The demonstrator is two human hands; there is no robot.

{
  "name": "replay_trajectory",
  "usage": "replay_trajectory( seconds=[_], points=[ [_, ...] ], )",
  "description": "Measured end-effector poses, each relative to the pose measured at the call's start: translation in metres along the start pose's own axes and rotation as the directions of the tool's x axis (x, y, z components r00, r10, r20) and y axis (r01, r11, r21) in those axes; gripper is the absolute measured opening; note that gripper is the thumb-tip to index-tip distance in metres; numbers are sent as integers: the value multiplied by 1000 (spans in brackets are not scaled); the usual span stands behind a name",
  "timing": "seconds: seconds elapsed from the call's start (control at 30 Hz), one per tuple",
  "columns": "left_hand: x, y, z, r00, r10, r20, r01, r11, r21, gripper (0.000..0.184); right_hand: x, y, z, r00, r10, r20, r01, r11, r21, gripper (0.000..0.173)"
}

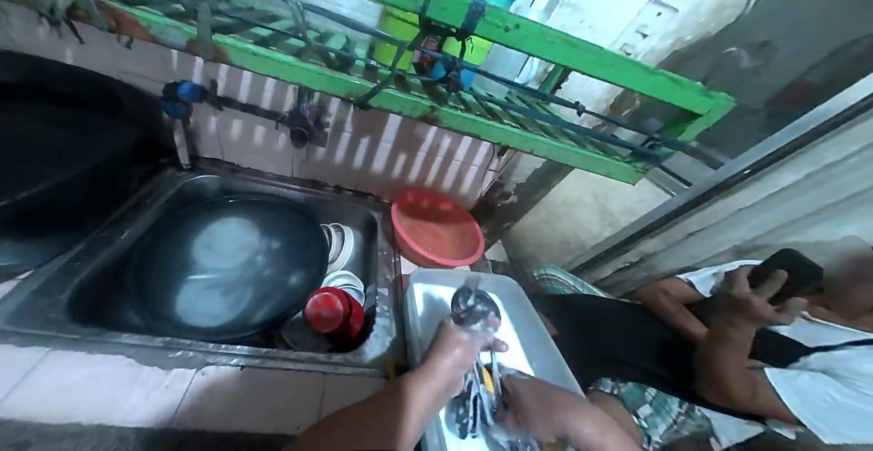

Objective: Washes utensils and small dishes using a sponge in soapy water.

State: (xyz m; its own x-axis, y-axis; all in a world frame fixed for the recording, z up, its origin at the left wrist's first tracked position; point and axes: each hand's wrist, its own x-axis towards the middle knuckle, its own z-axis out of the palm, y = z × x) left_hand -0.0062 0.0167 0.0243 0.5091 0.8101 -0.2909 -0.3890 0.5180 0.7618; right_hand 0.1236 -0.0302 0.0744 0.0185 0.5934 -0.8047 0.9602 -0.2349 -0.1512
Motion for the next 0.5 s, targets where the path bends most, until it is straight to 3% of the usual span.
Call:
replay_trajectory(
  seconds=[0.07,0.13,0.2,0.27,0.37,0.43,0.5],
  points=[
    [5,23,-2,996,72,-56,-81,978,-191,24,-11,8,6,998,5,-66,-1,999,51,76],
    [7,56,-11,984,160,-81,-175,955,-241,21,-17,15,13,975,66,-211,-37,990,138,80],
    [6,88,-31,962,256,-91,-265,958,-111,22,-13,17,21,923,111,-368,-43,981,188,74],
    [0,118,-63,954,290,-78,-267,938,221,27,-1,17,33,860,65,-507,39,980,193,66],
    [19,152,-128,924,358,-136,-141,649,748,30,27,21,58,795,-21,-607,139,979,148,62],
    [26,169,-179,923,355,-144,-6,388,921,31,36,17,71,785,-5,-619,98,988,116,65],
    [22,186,-222,948,251,-196,168,127,978,36,36,9,77,767,29,-640,49,993,104,70]
  ],
)
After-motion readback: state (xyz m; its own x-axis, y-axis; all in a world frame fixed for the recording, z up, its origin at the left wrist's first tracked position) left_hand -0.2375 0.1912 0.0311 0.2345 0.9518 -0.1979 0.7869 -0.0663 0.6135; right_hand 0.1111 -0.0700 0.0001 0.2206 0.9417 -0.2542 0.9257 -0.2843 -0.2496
